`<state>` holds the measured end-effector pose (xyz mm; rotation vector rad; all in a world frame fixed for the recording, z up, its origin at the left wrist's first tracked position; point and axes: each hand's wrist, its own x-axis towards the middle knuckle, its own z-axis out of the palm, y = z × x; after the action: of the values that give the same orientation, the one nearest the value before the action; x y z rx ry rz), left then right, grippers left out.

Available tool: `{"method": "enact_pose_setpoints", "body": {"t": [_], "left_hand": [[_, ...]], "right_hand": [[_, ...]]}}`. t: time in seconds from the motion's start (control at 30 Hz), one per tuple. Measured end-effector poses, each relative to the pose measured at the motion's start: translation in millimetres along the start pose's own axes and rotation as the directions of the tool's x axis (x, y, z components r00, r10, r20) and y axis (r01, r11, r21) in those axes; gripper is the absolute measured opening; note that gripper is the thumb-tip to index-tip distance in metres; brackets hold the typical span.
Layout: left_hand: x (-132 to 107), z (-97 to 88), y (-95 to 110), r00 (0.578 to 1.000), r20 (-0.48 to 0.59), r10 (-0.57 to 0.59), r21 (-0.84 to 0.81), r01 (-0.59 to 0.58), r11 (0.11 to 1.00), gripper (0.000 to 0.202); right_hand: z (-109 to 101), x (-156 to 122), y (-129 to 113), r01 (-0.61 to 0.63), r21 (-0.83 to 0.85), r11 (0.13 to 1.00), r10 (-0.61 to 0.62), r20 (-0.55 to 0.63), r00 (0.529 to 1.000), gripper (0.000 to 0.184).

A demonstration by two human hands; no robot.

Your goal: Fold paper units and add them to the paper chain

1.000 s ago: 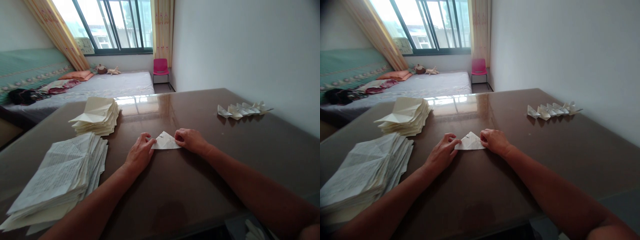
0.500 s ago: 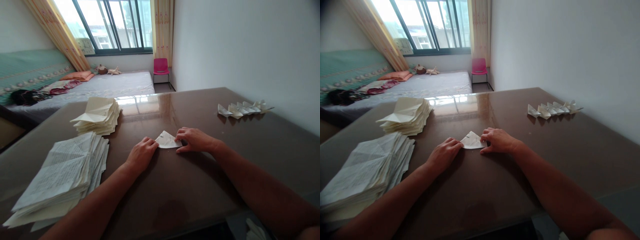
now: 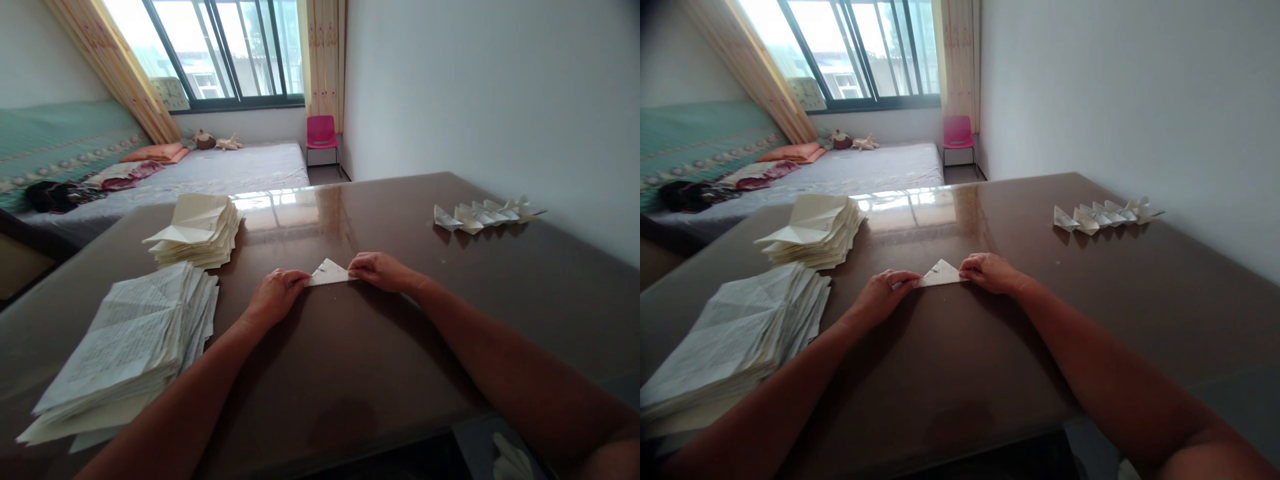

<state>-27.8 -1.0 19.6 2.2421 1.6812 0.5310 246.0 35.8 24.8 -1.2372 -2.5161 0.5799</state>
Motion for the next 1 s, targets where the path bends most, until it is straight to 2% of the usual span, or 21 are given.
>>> {"method": "enact_pose_setpoints", "body": {"t": [0.2, 0.33, 0.7, 1.0], "left_hand": [[1, 1.2, 7, 0.996, -0.042, -0.08, 0.021, 0.081, 0.997, 0.031], [1, 2.1, 12, 0.993, -0.055, -0.101, 0.064, 0.105, 0.992, 0.028], [-1, 3.4, 20, 0.998, -0.044, -0.033, 0.195, 0.041, 0.98, 0.021], [-6, 9.2, 26, 0.998, -0.049, 0.041, 0.363, -0.021, 0.932, 0.029]], "right_hand": [[5, 1, -13, -0.148, -0.142, 0.979, 0.146, -0.024, 0.989, 0.028], [7, 2, -18, -0.206, -0.237, 0.949, 0.201, -0.048, 0.978, 0.029], [9, 5, -21, -0.252, -0.3, 0.92, 0.245, -0.063, 0.968, 0.028], [6, 3, -25, -0.283, -0.307, 0.909, 0.28, -0.053, 0.958, 0.029]]}}
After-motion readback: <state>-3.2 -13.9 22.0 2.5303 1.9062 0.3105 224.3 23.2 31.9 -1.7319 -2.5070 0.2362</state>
